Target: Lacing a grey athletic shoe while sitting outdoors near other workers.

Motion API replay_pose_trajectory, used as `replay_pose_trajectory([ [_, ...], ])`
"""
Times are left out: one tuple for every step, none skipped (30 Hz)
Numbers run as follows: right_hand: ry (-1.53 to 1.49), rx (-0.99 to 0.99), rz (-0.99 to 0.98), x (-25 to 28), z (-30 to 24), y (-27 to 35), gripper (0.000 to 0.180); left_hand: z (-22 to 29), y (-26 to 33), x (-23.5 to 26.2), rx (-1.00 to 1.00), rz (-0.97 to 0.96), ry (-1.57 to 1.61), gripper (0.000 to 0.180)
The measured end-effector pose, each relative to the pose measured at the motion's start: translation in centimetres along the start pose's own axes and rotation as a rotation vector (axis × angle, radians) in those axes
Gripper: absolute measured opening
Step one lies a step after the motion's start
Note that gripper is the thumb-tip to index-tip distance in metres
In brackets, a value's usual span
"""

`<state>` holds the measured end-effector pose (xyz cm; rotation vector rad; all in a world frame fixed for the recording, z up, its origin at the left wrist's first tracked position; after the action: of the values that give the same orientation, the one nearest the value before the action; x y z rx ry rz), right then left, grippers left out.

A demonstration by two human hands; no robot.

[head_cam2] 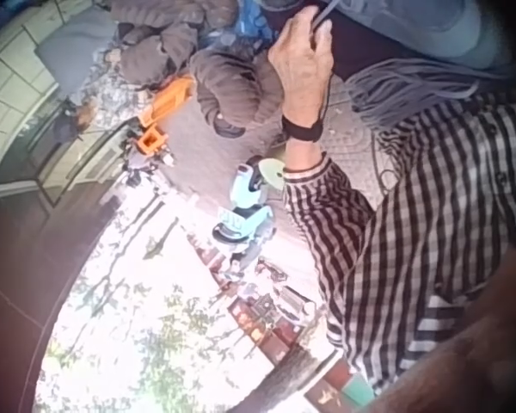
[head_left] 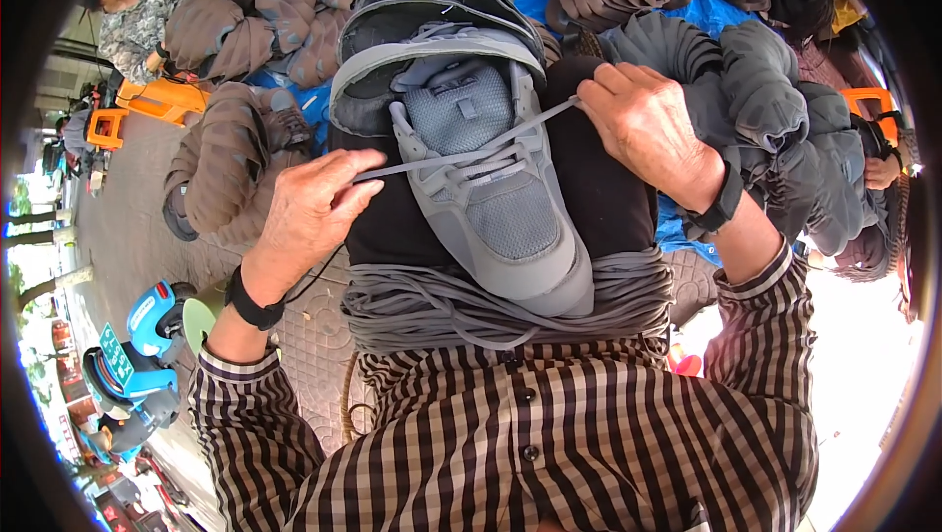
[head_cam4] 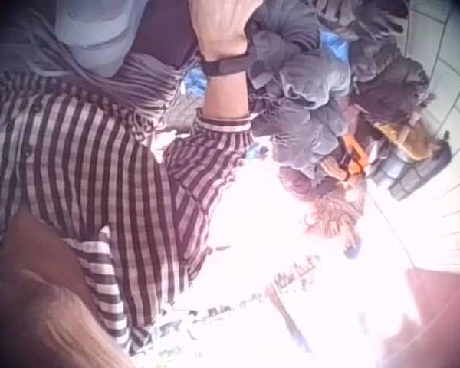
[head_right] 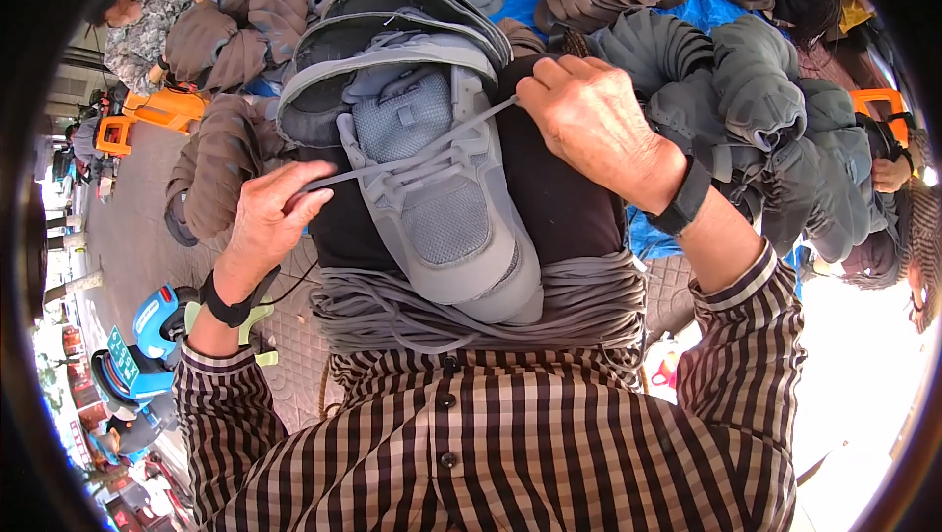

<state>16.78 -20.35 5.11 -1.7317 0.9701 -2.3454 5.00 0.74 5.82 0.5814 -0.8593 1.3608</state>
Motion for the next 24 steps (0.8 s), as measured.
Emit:
replay_pose_trajectory([
  [0.028,-0.001,0.001,0.3,0.2,-0.1,0.008,-0.1,0.0,0.0,0.0,0.0,-0.001,0.022],
  [0.028,0.001,0.005,0.7,0.5,-0.2,0.008,0.4,0.1,0.4,-0.064,0.053,-0.131,0.027],
  [0.065,-0.008,0.015,1.1,1.1,-0.3,0.007,1.0,0.4,0.8,-0.127,0.106,-0.262,0.032],
  [0.101,-0.017,0.027,1.7,1.6,-0.4,0.006,1.0,0.7,1.0,-0.125,0.11,-0.267,0.032],
  [0.115,-0.037,0.01,2.2,2.5,-0.2,0.007,1.3,1.0,1.2,-0.166,0.107,-0.406,0.034],
  [0.136,-0.048,-0.002,2.4,3.4,0.0,0.006,1.4,1.5,1.3,-0.205,0.101,-0.544,0.037],
  [0.156,-0.083,-0.017,2.4,4.6,0.5,0.006,1.1,1.8,1.6,-0.203,0.102,-0.551,0.037],
  [0.179,-0.123,-0.033,2.4,5.9,1.2,0.005,0.7,2.2,2.0,-0.198,0.107,-0.595,0.034],
  [0.193,-0.149,-0.047,2.4,7.2,1.9,0.005,0.2,2.6,2.4,-0.194,0.113,-0.637,0.032],
  [0.206,-0.174,-0.061,2.4,8.5,2.7,0.004,-0.3,3.0,2.7,-0.197,0.114,-0.641,0.032],
  [0.217,-0.191,-0.08,2.3,9.6,3.5,0.004,-1.0,3.4,3.2,-0.161,0.122,-0.671,0.031],
  [0.216,-0.188,-0.072,2.4,10.7,4.2,0.004,-1.9,4.0,3.8,-0.124,0.135,-0.701,0.031],
  [0.223,-0.212,-0.107,2.2,12.1,5.2,0.004,-3.3,4.7,4.3,-0.064,0.121,-0.728,0.028],
  [0.223,-0.235,-0.136,1.8,13.4,6.2,0.005,-4.2,5.6,5.0,-0.058,0.122,-0.742,0.028],
  [0.226,-0.232,-0.125,2.3,14.2,6.9,0.005,-5.9,6.6,5.6,0.018,0.1,-0.797,0.024],
  [0.191,-0.296,-0.172,2.3,15.6,7.9,0.005,-7.5,7.6,6.1,0.095,0.077,-0.849,0.02],
  [0.151,-0.363,-0.223,2.0,17.0,9.2,0.005,-8.5,8.3,6.5,0.14,0.073,-0.884,0.011],
  [0.154,-0.365,-0.219,2.4,17.9,10.3,0.005,-9.3,9.2,6.8,0.136,0.077,-0.886,0.011],
  [0.168,-0.398,-0.217,2.8,19.2,11.5,0.006,-10.8,10.1,7.3,0.228,0.061,-0.904,0.009],
  [0.181,-0.429,-0.212,3.4,20.3,12.6,0.006,-12.2,11.3,8.0,0.322,0.046,-0.923,0.009],
  [0.195,-0.436,-0.19,4.0,20.9,13.3,0.007,-13.2,12.4,8.5,0.345,0.04,-0.903,0.01],
  [0.196,-0.434,-0.185,4.5,21.6,14.1,0.007,-13.9,13.5,9.0,0.346,0.044,-0.906,0.01],
  [0.188,-0.482,-0.181,4.9,22.6,15.1,0.008,-15.3,14.9,9.4,0.404,0.003,-0.91,0.01],
  [0.183,-0.532,-0.18,5.4,23.5,16.1,0.009,-16.7,16.2,9.7,0.458,-0.041,-0.91,0.011],
])
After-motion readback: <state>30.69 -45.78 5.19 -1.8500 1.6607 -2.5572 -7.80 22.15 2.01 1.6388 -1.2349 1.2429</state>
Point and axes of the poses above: each hand's wrist, its own y-axis away from the middle knuckle, its own x-axis out of the back of the hand, z = x × y, the point moved 9 cm from there along -y, towards the middle knuckle, and after that the axes turned 8 degrees about y, right-handed, at the moved point
